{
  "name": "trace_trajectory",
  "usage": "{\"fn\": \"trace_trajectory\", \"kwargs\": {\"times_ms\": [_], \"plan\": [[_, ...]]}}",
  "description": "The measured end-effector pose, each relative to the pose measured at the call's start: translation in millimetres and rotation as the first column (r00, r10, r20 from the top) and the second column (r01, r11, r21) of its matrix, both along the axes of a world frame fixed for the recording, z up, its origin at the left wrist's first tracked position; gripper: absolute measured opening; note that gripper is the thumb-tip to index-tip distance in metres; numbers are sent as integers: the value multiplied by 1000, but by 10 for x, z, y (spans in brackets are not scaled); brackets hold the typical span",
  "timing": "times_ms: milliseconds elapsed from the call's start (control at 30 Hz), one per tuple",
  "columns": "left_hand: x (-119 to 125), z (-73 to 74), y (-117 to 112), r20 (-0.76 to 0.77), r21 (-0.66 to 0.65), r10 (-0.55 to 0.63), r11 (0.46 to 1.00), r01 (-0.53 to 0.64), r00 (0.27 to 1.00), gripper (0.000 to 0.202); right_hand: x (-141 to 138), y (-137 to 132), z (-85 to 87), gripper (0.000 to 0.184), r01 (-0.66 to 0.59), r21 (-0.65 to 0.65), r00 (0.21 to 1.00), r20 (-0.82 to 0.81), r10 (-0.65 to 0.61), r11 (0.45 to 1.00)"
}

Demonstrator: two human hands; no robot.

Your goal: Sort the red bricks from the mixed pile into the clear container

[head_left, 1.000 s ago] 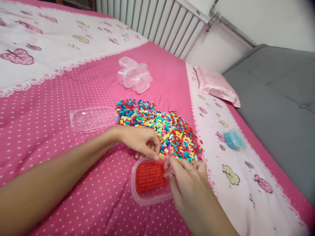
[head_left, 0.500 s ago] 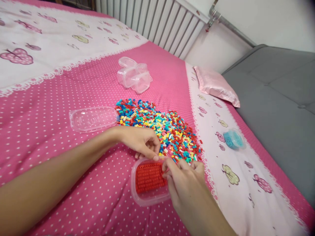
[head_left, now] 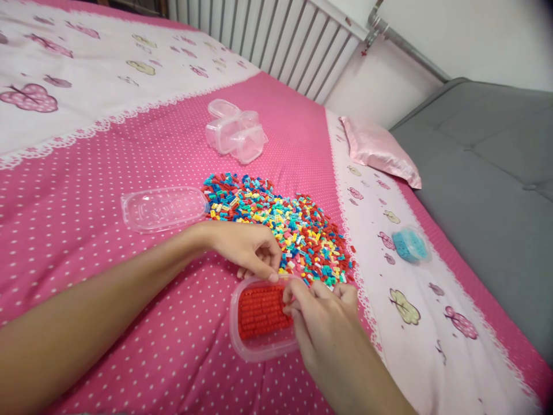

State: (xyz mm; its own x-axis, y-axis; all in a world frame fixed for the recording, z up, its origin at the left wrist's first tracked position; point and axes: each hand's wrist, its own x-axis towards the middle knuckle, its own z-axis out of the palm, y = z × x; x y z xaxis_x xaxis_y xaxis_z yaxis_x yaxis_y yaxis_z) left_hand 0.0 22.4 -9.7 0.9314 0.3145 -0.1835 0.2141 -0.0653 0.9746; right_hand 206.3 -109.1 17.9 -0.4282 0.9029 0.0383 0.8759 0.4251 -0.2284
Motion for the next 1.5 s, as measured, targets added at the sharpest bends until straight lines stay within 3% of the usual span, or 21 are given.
{"fn": "trace_trajectory", "kwargs": {"times_ms": [233, 600, 833, 1500], "plan": [[0, -1, -3, 15, 17, 2, 1000, -2, 1000, 33, 25, 8, 9, 29, 79, -23, 995, 69, -78, 997], [4, 16, -8, 9, 12, 14, 1000, -14, 1000, 35, 8, -7, -14, 30, 48, -50, 998, 37, -46, 998], [-3, 6, -4, 5, 21, 3, 1000, -3, 1000, 37, 67, 6, 30, 31, 7, 54, 998, 69, -10, 999], [1, 10, 2, -1, 27, 3, 1000, -3, 1000, 36, 16, -3, -34, 31, -37, 103, 998, 54, 32, 994]]}}
